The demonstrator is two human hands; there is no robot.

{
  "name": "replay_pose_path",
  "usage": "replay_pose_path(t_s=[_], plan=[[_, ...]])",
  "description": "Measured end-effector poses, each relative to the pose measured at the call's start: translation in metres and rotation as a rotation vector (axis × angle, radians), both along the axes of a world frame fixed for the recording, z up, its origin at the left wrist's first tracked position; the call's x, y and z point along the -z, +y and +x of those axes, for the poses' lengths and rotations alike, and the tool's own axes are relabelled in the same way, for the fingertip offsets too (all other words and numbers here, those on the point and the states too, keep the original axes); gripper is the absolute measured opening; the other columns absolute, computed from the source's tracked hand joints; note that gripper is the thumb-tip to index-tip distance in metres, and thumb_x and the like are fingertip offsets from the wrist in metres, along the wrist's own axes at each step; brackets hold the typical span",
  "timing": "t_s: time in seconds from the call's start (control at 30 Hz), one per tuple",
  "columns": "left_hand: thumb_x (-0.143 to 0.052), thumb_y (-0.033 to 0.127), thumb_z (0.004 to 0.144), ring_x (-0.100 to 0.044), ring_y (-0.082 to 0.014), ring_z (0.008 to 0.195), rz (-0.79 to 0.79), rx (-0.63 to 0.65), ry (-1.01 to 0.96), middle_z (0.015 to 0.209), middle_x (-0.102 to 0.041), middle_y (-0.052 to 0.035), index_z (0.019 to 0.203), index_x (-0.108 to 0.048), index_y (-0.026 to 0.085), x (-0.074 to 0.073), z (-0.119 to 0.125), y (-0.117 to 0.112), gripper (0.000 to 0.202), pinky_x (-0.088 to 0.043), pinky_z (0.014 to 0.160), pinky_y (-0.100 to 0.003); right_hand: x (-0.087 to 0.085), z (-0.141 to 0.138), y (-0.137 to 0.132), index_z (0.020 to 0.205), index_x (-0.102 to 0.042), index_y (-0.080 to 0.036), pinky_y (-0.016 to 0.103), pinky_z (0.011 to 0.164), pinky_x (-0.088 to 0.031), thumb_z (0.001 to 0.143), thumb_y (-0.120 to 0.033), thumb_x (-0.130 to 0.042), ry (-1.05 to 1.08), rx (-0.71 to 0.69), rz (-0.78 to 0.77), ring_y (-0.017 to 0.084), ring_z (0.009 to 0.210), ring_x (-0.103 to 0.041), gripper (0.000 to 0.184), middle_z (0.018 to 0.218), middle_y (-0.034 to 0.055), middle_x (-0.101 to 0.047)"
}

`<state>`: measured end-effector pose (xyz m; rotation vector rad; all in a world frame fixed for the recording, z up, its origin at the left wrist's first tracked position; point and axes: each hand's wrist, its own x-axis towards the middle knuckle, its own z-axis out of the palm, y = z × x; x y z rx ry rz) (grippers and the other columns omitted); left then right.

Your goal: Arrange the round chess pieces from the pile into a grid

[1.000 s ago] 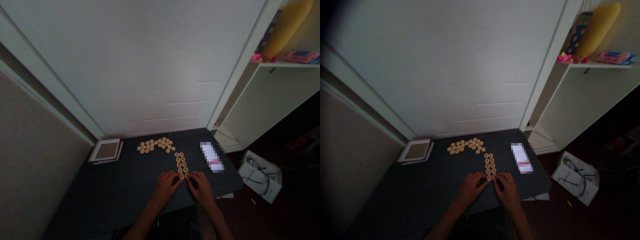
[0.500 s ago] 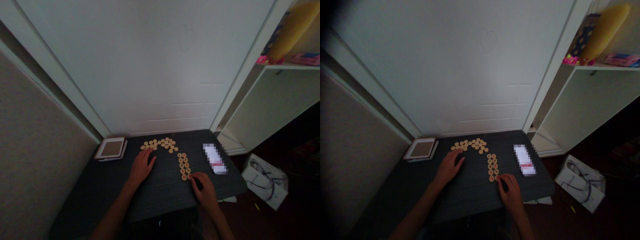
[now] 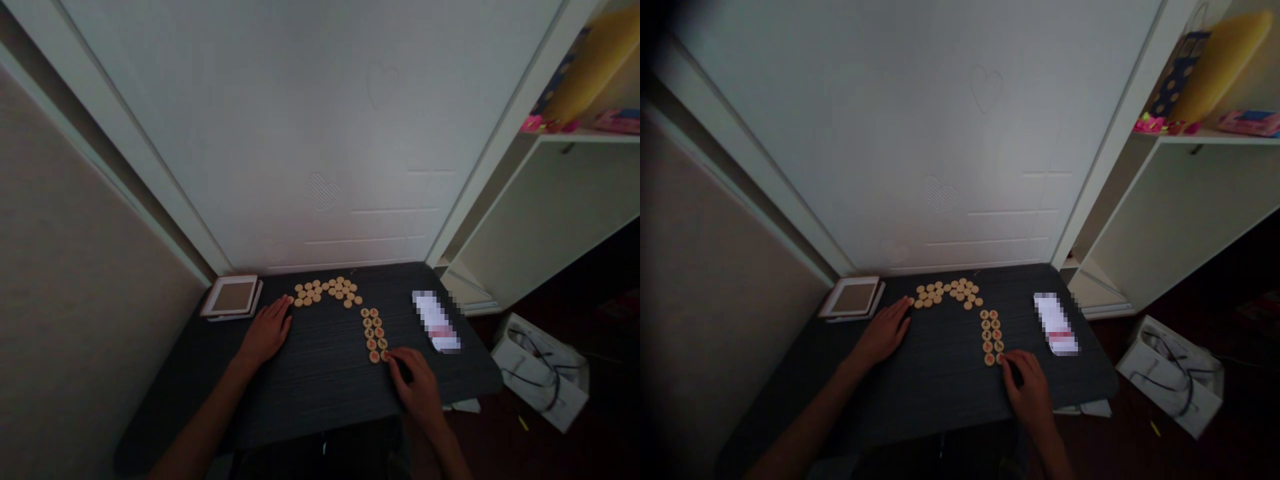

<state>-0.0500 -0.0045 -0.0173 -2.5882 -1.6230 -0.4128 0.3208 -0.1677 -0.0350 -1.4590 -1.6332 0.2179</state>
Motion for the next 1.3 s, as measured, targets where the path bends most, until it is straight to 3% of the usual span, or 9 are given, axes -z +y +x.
replay_pose_path(t_s=[0.1, 0.27, 0.37, 0.57, 0.73, 0.9, 1.07, 1.3], plan=[[-0.041, 0.03, 0.1, -0.056, -0.0317, 0.129, 0.011, 0.002, -0.012, 0.147, -0.055, -0.0155, 0.14, -0.053, 0.014, -0.006, -0.001, -0.015, 0.045, -0.042, 0.109, -0.052, -0.001, 0.0, 0.0, 0.106, -0.072, -0.024, 0.041, 0.089, -0.056, 0.095, -0.027, -0.061, 0.006, 0.002, 0.015, 0.024, 0.096, -0.067, 0.016, 0.103, 0.0082, -0.071], [-0.051, 0.032, 0.098, -0.067, -0.0293, 0.112, -0.012, 0.131, -0.069, 0.124, -0.072, -0.0113, 0.119, -0.066, 0.02, -0.019, 0.011, -0.056, 0.029, -0.046, 0.103, -0.049, -0.009, -0.005, -0.006, 0.105, -0.072, -0.024, 0.042, 0.086, -0.056, 0.095, -0.022, -0.06, 0.013, 0.018, 0.07, 0.024, 0.094, -0.067, 0.016, 0.099, 0.0075, -0.071], [-0.053, 0.028, 0.099, -0.069, -0.0257, 0.106, -0.07, 0.268, -0.099, 0.118, -0.074, -0.0072, 0.111, -0.068, 0.023, -0.027, 0.03, -0.078, 0.02, -0.048, 0.098, -0.044, -0.017, -0.021, -0.011, 0.107, -0.07, -0.024, 0.042, 0.086, -0.056, 0.095, -0.018, -0.058, 0.023, -0.046, 0.096, 0.024, 0.095, -0.066, 0.018, 0.1, 0.008, -0.07], [-0.06, 0.024, 0.094, -0.068, -0.0247, 0.102, -0.14, 0.357, -0.132, 0.111, -0.075, -0.0061, 0.104, -0.067, 0.023, -0.035, 0.066, -0.097, 0.012, -0.049, 0.093, -0.04, -0.029, -0.066, -0.009, 0.107, -0.068, -0.025, 0.04, 0.092, -0.055, 0.094, -0.015, -0.058, 0.066, -0.202, 0.052, 0.022, 0.097, -0.067, 0.02, 0.101, 0.0059, -0.07], [-0.06, 0.02, 0.093, -0.067, -0.0231, 0.097, -0.25, 0.322, -0.234, 0.104, -0.074, -0.0051, 0.104, -0.068, 0.023, -0.037, 0.073, -0.098, 0.014, -0.05, 0.09, -0.038, -0.027, -0.09, 0.0, 0.115, -0.066, -0.025, 0.036, 0.089, -0.057, 0.094, -0.013, -0.056, 0.114, -0.227, -0.034, 0.021, 0.098, -0.067, 0.026, 0.104, 0.007, -0.069], [-0.064, 0.025, 0.09, -0.07, -0.0184, 0.094, -0.526, 0.265, -0.616, 0.103, -0.075, -0.0028, 0.106, -0.07, 0.024, -0.039, 0.073, -0.101, 0.016, -0.054, 0.088, -0.03, -0.026, -0.103, 0.003, 0.123, -0.063, -0.025, 0.034, 0.089, -0.058, 0.092, -0.009, -0.054, 0.151, -0.248, -0.063, 0.02, 0.1, -0.067, 0.035, 0.109, 0.0072, -0.068], [-0.066, 0.037, 0.089, -0.073, -0.0212, 0.092, -0.754, 0.172, -0.914, 0.097, -0.078, -0.0062, 0.102, -0.072, 0.02, -0.037, 0.08, -0.105, 0.022, -0.057, 0.088, -0.033, -0.022, -0.112, 0.007, 0.122, -0.063, -0.025, 0.032, 0.091, -0.058, 0.089, -0.005, -0.054, 0.17, -0.304, -0.038, 0.02, 0.103, -0.066, 0.039, 0.111, 0.0071, -0.066], [-0.069, 0.039, 0.088, -0.074, -0.0235, 0.093, -0.847, 0.116, -1.141, 0.097, -0.078, -0.0076, 0.098, -0.071, 0.019, -0.032, 0.084, -0.104, 0.023, -0.057, 0.089, -0.035, -0.015, -0.116, 0.016, 0.121, -0.064, -0.025, 0.032, 0.081, -0.061, 0.092, -0.013, -0.059, 0.198, -0.285, 0.004, 0.02, 0.092, -0.068, 0.032, 0.104, 0.0071, -0.065]])
